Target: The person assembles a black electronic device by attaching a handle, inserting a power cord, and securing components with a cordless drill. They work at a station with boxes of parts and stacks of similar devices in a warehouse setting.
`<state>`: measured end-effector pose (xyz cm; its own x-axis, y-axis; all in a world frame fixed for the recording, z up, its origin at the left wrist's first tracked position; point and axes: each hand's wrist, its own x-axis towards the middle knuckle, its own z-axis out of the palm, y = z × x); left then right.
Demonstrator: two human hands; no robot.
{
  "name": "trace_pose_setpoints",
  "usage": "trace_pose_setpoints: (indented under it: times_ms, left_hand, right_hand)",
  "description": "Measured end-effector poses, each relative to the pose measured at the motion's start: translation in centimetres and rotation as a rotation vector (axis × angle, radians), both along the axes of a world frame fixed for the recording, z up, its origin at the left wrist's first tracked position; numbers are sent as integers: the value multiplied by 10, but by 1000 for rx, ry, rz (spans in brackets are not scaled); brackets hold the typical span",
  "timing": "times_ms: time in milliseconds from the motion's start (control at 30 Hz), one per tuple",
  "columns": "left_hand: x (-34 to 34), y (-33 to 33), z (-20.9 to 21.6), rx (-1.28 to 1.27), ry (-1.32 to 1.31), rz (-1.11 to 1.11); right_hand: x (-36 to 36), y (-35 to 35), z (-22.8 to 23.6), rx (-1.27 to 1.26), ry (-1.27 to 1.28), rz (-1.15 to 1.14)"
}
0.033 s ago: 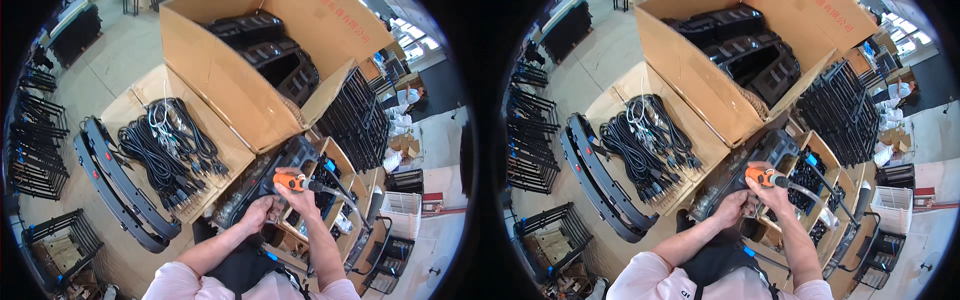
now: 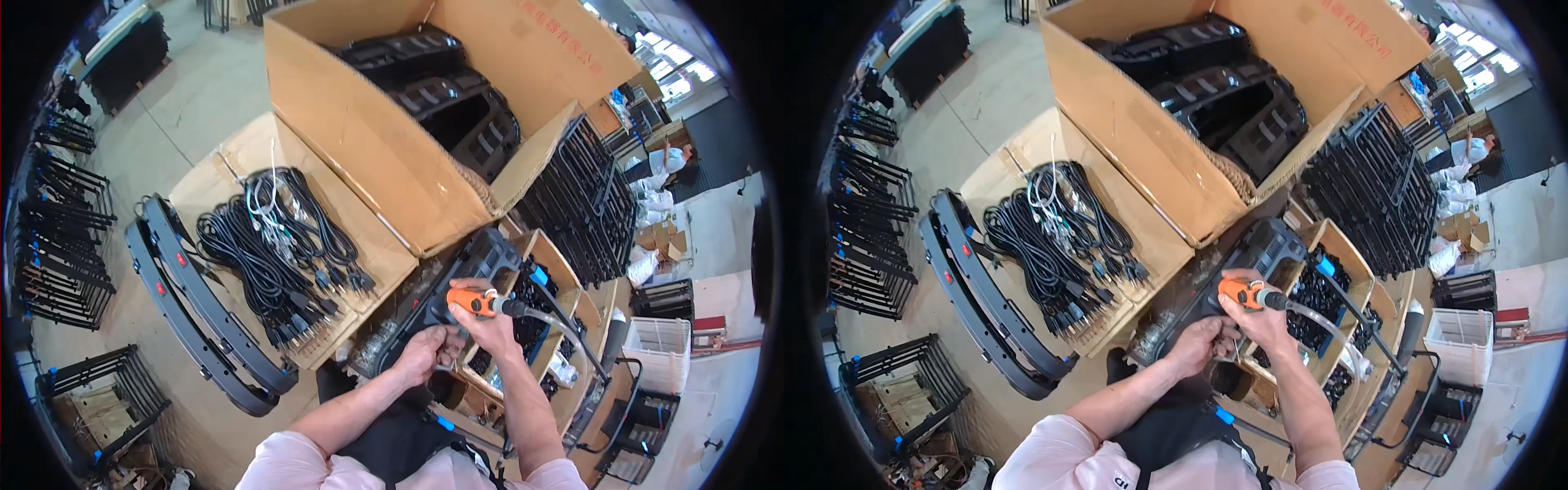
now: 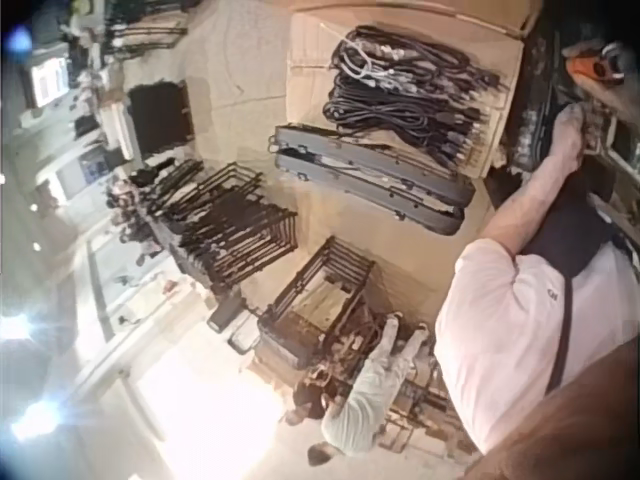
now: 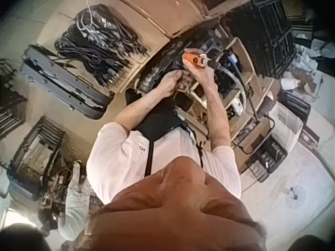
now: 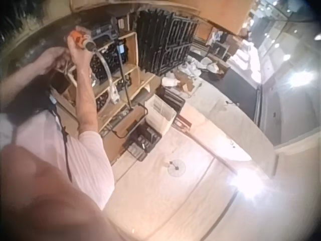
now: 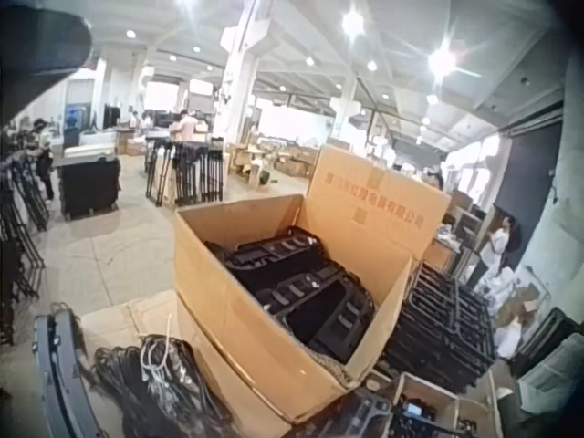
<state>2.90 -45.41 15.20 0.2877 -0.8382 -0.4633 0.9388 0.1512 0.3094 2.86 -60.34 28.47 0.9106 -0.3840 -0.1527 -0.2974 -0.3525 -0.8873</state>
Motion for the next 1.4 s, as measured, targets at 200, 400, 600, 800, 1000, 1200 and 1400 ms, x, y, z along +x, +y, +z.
trace_pose_setpoints:
  times_ms: [200, 400, 600, 800, 1000, 1200, 1400]
  left_hand:
    - [-4, -2, -8, -29, -110, -48]
    - [-9, 2, 11, 81, 17, 43]
    - [-26, 12, -3, 48, 81, 62]
    - [-70, 5, 22, 50, 187, 54]
    - [-125, 14, 33, 40, 200, 106]
    - [-175, 39, 19, 160, 125, 194]
    - [-205, 62, 36, 179, 111, 217]
  right_hand:
    - [-15, 7, -5, 75, -184, -94]
    - [-79, 24, 27, 227, -283, -213]
    - [-148, 36, 28, 291, -396, -310]
    - [-210, 47, 30, 304, -433, -346]
    - [-267, 51, 25, 318, -442, -291]
    - [-309, 59, 11, 356, -464, -194]
    - [-330, 72, 8, 427, -485, -195]
